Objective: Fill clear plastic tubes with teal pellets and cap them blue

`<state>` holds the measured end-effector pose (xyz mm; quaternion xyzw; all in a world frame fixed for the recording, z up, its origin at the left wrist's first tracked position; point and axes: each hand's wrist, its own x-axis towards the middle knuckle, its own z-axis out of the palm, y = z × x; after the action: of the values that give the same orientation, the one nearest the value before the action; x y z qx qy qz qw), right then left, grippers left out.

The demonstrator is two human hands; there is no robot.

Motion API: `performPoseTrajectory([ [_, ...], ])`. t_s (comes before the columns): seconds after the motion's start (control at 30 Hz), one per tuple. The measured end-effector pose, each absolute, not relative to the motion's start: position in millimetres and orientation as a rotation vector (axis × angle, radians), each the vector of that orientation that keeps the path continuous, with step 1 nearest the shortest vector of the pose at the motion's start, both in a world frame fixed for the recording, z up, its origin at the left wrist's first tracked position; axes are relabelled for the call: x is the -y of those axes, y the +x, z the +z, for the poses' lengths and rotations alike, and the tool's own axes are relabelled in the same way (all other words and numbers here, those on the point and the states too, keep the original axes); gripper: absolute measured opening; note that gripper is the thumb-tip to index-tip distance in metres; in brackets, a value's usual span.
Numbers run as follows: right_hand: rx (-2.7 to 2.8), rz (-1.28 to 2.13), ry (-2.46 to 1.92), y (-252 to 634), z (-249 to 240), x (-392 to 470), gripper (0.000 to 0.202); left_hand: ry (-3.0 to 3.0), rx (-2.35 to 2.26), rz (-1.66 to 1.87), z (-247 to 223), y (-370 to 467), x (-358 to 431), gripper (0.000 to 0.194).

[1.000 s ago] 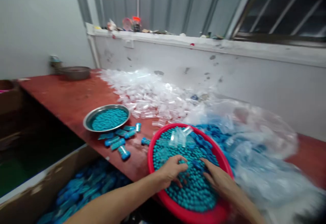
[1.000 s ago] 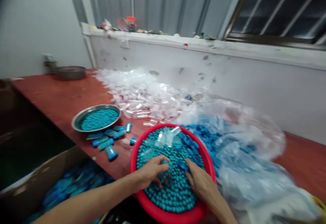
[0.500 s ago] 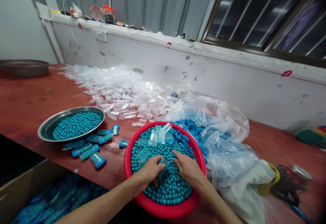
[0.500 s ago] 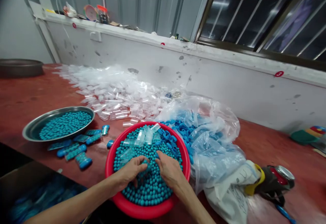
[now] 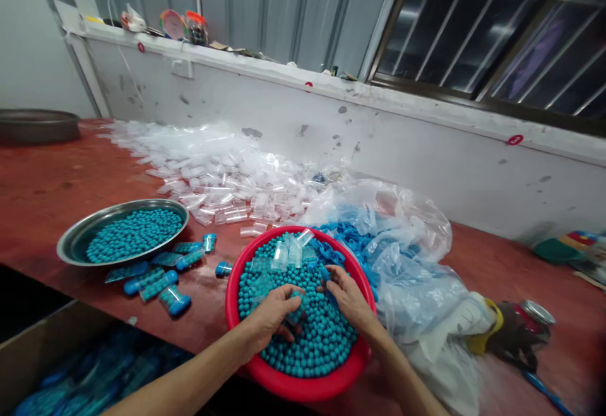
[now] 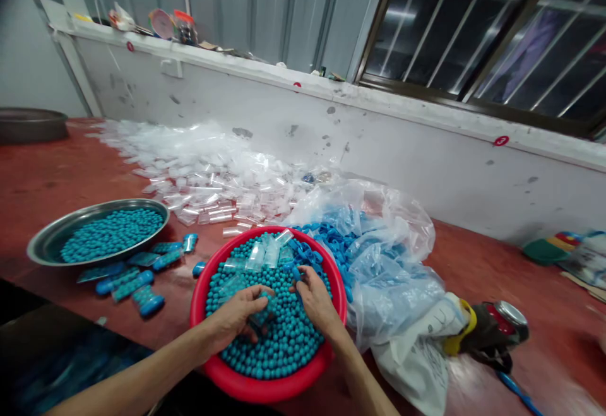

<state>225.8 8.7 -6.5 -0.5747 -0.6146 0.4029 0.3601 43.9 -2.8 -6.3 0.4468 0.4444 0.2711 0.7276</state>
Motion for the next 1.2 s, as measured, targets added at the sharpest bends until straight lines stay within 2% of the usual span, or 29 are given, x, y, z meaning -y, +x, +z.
performPoseTrajectory([
  [0.07, 1.571, 0.984, -1.535, 230.2, -15.3, -9.8, 0.038, 0.962, -0.959, 0.611, -7.2, 43.6, 2.0, 0.039],
  [0.13, 1.688, 0.788, -1.601, 239.3, -20.2, -7.5, 0.042, 0.952, -0.956, 0.639, -8.5, 43.3, 1.2, 0.039],
  [0.3, 2.301, 0.282, -1.61, 258.5, -12.2, 1.7, 0.051, 0.943, -0.945, 0.661, -15.7, 43.6, -1.1, 0.037],
  [0.4, 2.602, 0.089, -1.671, 257.1, -6.5, 3.6, 0.045, 0.954, -0.96, 0.646, -19.1, 43.7, -1.7, 0.037],
  [0.57, 2.753, -0.113, -1.657, 249.7, -5.7, 0.7, 0.03, 0.993, -1.003, 0.61, -17.8, 44.6, -0.5, 0.037],
  [0.7, 2.804, -0.127, -1.542, 253.5, -3.3, -3.8, 0.022, 1.017, -1.033, 0.594, -17.2, 45.8, 0.2, 0.039],
  [0.83, 2.628, 0.036, -1.665, 255.4, -0.4, -4.3, 0.024, 1.053, -1.04, 0.595, -16.0, 46.1, 1.1, 0.038],
  [0.97, 2.439, 0.134, -1.549, 236.6, -4.6, 6.6, 0.028, 1.143, -1.055, 0.606, -12.2, 47.8, 3.0, 0.031],
  [1.07, 2.376, 0.15, -1.527, 218.5, -11.0, 16.7, 0.022, 1.18, -1.066, 0.625, -10.3, 50.2, 4.6, 0.028],
  [1.2, 2.364, 0.117, -1.493, 212.4, -16.2, 23.0, 0.029, 1.189, -1.039, 0.653, -11.7, 52.1, 6.3, 0.028],
])
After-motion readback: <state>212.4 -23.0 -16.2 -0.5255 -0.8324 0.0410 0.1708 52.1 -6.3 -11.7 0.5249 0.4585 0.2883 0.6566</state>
